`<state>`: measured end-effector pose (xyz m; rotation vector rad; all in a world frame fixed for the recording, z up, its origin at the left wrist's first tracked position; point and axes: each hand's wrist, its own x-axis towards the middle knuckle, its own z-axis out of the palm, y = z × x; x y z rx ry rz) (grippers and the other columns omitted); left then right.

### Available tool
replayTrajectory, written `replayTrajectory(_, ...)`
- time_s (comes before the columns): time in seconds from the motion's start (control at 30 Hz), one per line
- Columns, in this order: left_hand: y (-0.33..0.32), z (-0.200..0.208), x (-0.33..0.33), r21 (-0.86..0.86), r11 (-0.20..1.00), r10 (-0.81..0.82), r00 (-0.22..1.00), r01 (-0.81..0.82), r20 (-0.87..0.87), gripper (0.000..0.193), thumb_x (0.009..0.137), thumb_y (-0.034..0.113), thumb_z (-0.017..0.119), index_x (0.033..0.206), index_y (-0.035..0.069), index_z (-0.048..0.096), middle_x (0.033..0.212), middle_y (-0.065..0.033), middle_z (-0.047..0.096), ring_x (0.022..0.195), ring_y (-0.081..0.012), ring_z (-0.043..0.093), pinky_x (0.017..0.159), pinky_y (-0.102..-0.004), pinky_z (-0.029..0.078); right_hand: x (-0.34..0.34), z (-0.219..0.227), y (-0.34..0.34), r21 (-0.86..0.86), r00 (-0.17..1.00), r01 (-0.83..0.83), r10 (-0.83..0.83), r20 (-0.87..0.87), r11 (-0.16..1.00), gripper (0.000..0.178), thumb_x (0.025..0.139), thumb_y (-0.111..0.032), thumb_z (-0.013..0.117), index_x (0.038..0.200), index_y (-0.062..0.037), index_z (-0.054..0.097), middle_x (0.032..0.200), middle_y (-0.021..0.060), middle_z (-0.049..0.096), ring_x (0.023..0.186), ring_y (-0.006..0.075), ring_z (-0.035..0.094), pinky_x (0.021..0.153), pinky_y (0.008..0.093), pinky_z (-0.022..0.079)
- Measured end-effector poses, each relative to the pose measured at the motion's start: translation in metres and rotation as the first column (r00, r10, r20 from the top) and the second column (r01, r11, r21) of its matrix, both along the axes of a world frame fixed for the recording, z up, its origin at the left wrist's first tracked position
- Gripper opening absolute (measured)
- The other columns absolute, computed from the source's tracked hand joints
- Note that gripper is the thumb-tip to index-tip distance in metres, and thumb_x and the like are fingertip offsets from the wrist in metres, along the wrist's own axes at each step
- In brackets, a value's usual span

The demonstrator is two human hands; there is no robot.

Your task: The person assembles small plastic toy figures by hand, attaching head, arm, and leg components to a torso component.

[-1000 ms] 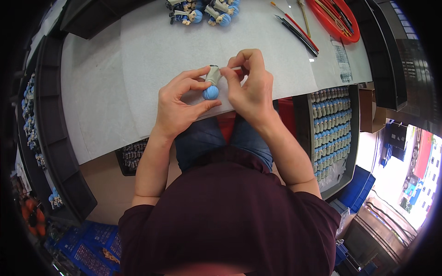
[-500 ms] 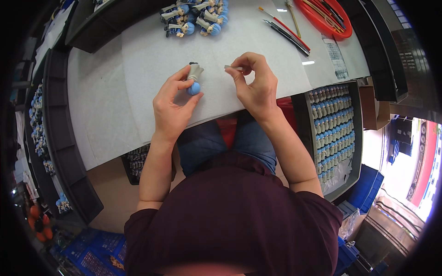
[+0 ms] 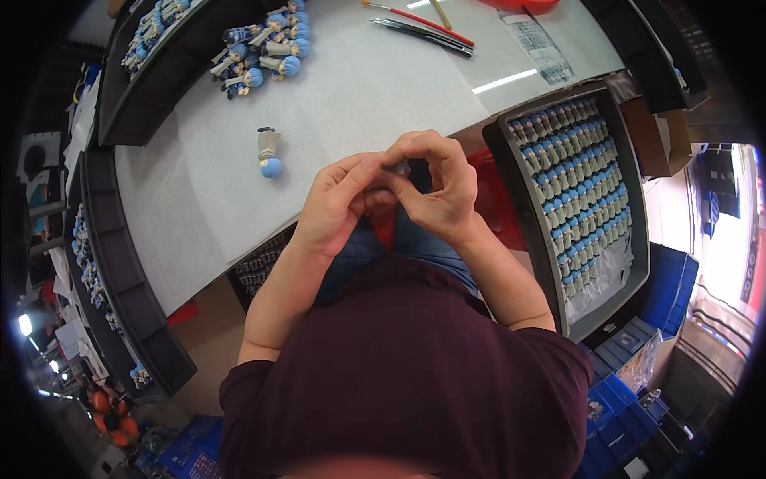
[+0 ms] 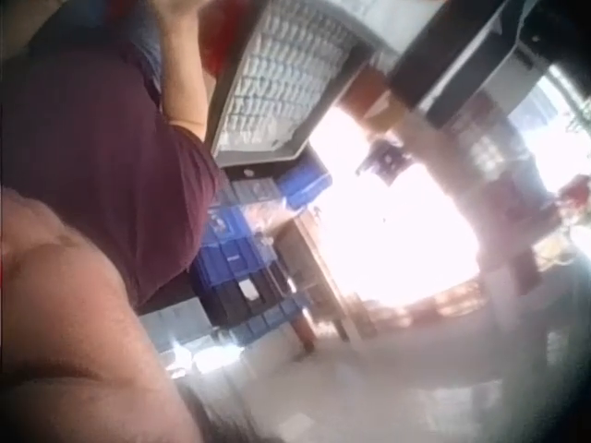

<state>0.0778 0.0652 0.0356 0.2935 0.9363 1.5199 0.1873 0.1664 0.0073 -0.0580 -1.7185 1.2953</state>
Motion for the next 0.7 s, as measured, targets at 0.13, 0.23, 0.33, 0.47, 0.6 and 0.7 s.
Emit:
replayTrajectory(0.13, 0.023, -0.014, 0.016, -0.067, 0.997, -0.041, 0.997, 0.036, -0.072, 0.026, 0.086, 0.02, 0.061, 0.097, -0.003, 0.063, 0.086, -0.005, 0.063, 0.077, -0.0089, 0.058, 0.068, -0.0206, 0.047, 0.031, 0.007, 0.025, 0.028, 0.974, 0.067, -0.071, 0.213, 0.997, 0.048, 0.068, 0.008, 0.062, 0.113, 0.0004, 0.046, 0.103, 0.0112, 0.055, 0.093, 0.0164, 0.056, 0.083, 0.0275, 0.045)
replayTrajectory(0.23, 0.04, -0.018, 0.036, -0.157, 0.988, -0.023, 0.978, -0.009, -0.206, 0.02, 0.088, 0.016, 0.059, 0.099, -0.001, 0.062, 0.085, -0.0067, 0.065, 0.072, -0.0107, 0.061, 0.065, -0.0208, 0.049, 0.042, 0.026, 0.038, -0.309, 0.904, 0.42, -0.361, 0.23, 0.853, 0.038, 0.084, -0.009, 0.053, 0.119, 0.001, 0.044, 0.116, 0.015, 0.051, 0.112, 0.0207, 0.044, 0.095, 0.0307, 0.032)
replayTrajectory(0.33, 0.053, -0.03, 0.059, -0.076, 0.995, 0.039, 0.945, -0.067, -0.323, 0.023, 0.085, 0.019, 0.063, 0.091, -0.003, 0.065, 0.083, -0.0052, 0.064, 0.074, -0.0085, 0.058, 0.066, -0.0194, 0.046, 0.038, 0.034, 0.04, 0.204, 0.735, 0.635, -0.664, 0.135, 0.745, 0.037, 0.088, -0.018, 0.049, 0.12, 0.0008, 0.044, 0.12, 0.0151, 0.049, 0.117, 0.0263, 0.039, 0.097, 0.0327, 0.028)
replayTrajectory(0.47, 0.056, -0.033, 0.07, -0.007, 1.0, 0.017, 0.968, -0.019, -0.251, 0.022, 0.086, 0.017, 0.061, 0.092, -0.003, 0.064, 0.084, -0.0058, 0.064, 0.074, -0.0095, 0.058, 0.067, -0.0214, 0.047, 0.033, -0.006, 0.071, 0.436, 0.615, 0.639, -0.761, 0.205, 0.634, 0.042, 0.091, -0.033, 0.044, 0.121, -0.0037, 0.046, 0.124, 0.0156, 0.044, 0.121, 0.0355, 0.03, 0.101, 0.0429, 0.017)
replayTrajectory(0.6, 0.063, -0.032, 0.072, 0.008, 0.996, 0.092, 0.972, -0.092, -0.217, 0.018, 0.088, 0.013, 0.058, 0.094, -0.002, 0.063, 0.086, -0.0068, 0.064, 0.075, -0.0108, 0.058, 0.069, -0.024, 0.048, 0.051, -0.022, 0.091, 0.321, 0.382, 0.811, -0.858, 0.343, 0.489, 0.043, 0.091, -0.034, 0.043, 0.122, -0.0046, 0.045, 0.125, 0.0149, 0.044, 0.123, 0.0366, 0.026, 0.101, 0.0443, 0.014)
replayTrajectory(0.7, 0.055, -0.046, 0.07, 0.0, 0.999, 0.034, 0.988, -0.035, -0.15, 0.017, 0.089, 0.012, 0.056, 0.094, -0.002, 0.063, 0.089, -0.0081, 0.064, 0.077, -0.0119, 0.059, 0.07, -0.0248, 0.049, 0.034, 0.013, 0.043, 0.364, 0.694, 0.623, -0.704, 0.149, 0.692, 0.042, 0.09, -0.033, 0.045, 0.122, -0.0057, 0.046, 0.126, 0.0138, 0.043, 0.123, 0.0355, 0.025, 0.102, 0.0433, 0.012)
